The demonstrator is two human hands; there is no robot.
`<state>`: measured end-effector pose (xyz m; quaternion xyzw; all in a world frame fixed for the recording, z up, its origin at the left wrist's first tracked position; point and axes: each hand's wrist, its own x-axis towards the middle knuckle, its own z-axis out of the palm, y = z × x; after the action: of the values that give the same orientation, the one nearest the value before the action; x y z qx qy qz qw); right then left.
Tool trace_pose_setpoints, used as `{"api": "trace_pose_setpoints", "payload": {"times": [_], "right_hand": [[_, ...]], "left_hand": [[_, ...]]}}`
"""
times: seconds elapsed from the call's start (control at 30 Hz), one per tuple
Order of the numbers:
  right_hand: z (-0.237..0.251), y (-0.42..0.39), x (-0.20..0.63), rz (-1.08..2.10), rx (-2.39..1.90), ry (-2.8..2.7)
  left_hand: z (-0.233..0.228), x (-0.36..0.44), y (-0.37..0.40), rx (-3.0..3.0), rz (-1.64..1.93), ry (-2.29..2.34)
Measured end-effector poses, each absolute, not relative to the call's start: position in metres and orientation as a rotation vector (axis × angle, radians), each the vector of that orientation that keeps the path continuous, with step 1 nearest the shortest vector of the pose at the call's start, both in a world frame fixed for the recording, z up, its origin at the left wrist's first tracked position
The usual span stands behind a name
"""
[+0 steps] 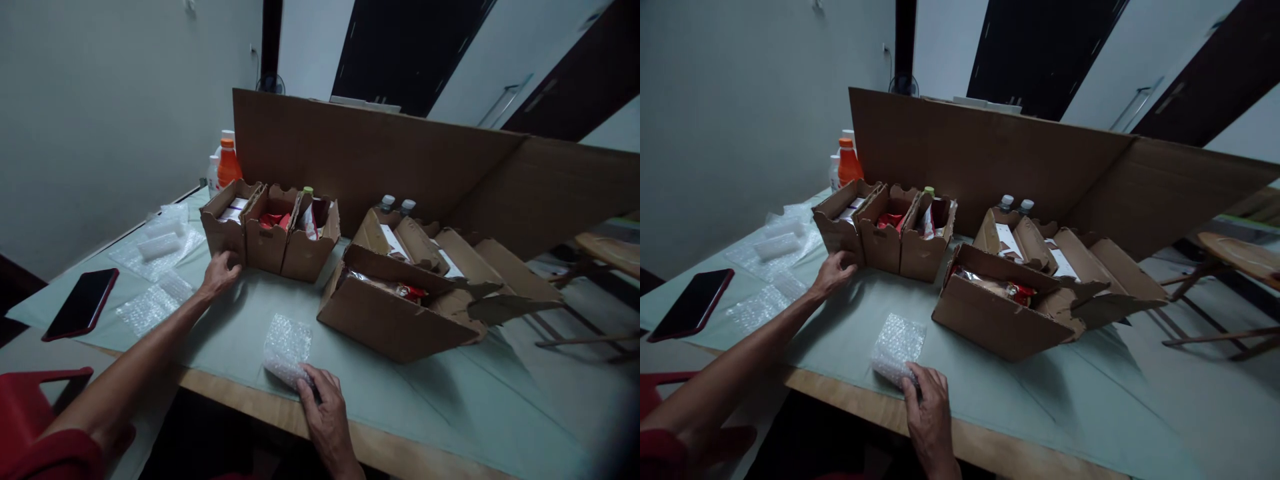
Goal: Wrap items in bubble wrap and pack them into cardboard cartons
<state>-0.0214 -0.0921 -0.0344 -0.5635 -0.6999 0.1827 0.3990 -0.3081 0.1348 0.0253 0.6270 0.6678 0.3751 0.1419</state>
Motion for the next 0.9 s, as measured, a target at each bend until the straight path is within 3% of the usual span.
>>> {"api": "trace_pose_setpoints", "payload": {"times": [0.17,0.43,0.57,0.8,0.9], "right_hand": [[-0.032,-0.091,-0.022,0.484,-1.427,-1.753],[-0.007,-0.084,-0.02,0.731,-1.526,-1.793],[0.003,-0.071,-0.018,0.831,-1.599,-1.821],[0.002,-0.074,-0.021,0.219,-1.588,-1.981],[0.005,-0.079,-0.026,0.132,-1.493,-2.135]], "left_hand": [[0.03,-0.298,0.116,1.856,1.094,1.86],[0.034,-0.241,-0.04,2.366,1.091,1.036],[0.018,-0.226,-0.071,2.517,1.028,0.996],[-0.006,-0.221,-0.043,2.442,0.93,1.174],[-0.009,-0.219,-0.035,2.382,0.956,1.185]]}}
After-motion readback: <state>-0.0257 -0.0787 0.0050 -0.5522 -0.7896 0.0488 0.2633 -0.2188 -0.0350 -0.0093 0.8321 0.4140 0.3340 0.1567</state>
